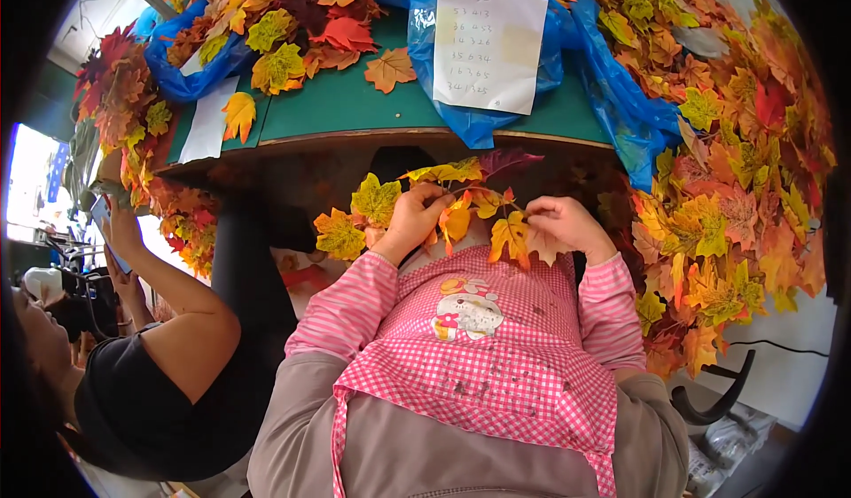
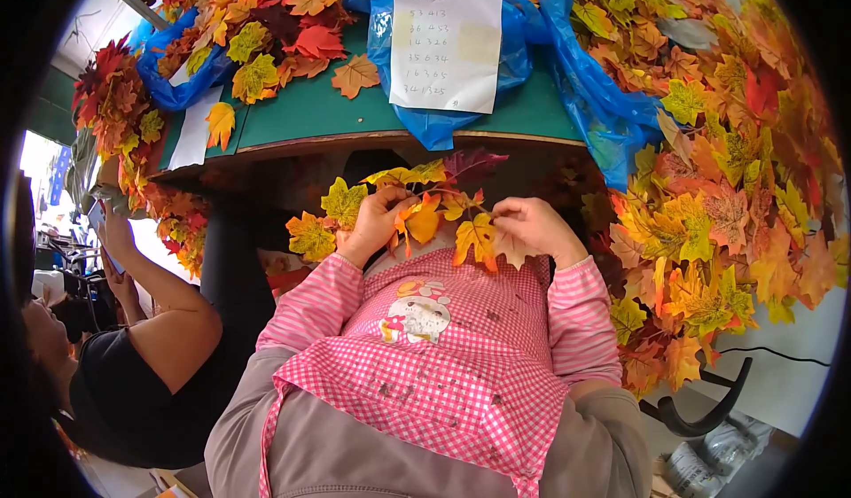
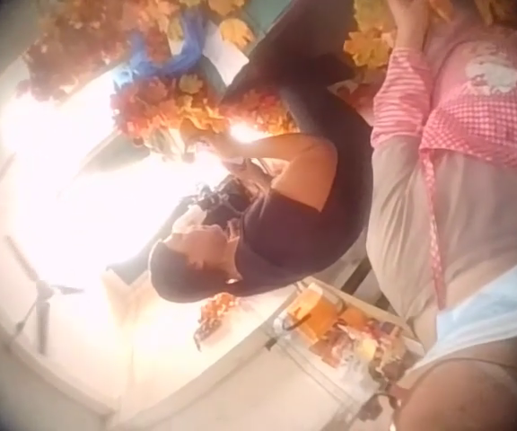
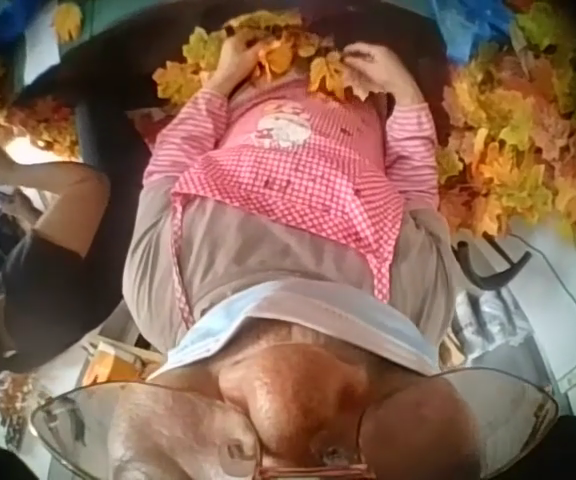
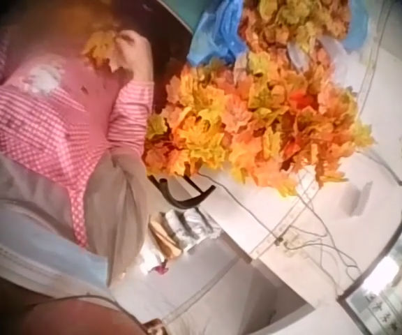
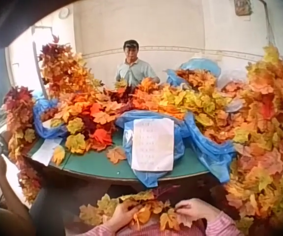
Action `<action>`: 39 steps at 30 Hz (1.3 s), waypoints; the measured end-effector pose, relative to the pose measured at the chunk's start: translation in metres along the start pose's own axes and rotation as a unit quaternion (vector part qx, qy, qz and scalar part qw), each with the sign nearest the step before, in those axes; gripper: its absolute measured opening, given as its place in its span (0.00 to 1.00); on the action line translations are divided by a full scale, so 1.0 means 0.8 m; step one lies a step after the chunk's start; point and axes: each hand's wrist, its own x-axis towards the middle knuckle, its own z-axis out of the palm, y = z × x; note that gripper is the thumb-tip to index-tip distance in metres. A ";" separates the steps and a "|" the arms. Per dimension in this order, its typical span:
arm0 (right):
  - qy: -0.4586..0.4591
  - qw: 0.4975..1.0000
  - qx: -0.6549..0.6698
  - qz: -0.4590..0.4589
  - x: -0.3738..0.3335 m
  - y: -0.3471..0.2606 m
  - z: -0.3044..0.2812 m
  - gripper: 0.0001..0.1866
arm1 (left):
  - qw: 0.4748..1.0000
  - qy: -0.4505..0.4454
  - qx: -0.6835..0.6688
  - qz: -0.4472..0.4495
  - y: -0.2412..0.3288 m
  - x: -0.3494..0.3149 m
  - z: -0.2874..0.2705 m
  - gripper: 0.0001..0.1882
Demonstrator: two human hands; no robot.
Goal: The person assembles artificial leaves into a decorative garland by hand.
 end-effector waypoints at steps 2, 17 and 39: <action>0.065 0.997 0.007 -0.030 0.001 0.001 0.000 0.09 | 1.000 -0.001 0.013 0.002 -0.010 0.003 0.000 0.11; 0.136 0.985 -0.006 -0.102 0.012 0.003 0.000 0.08 | 0.991 -0.035 -0.121 -0.044 -0.013 0.007 -0.005 0.14; 0.134 0.988 -0.030 -0.076 0.005 -0.001 0.003 0.10 | 0.988 -0.078 -0.129 -0.033 0.001 0.002 -0.017 0.12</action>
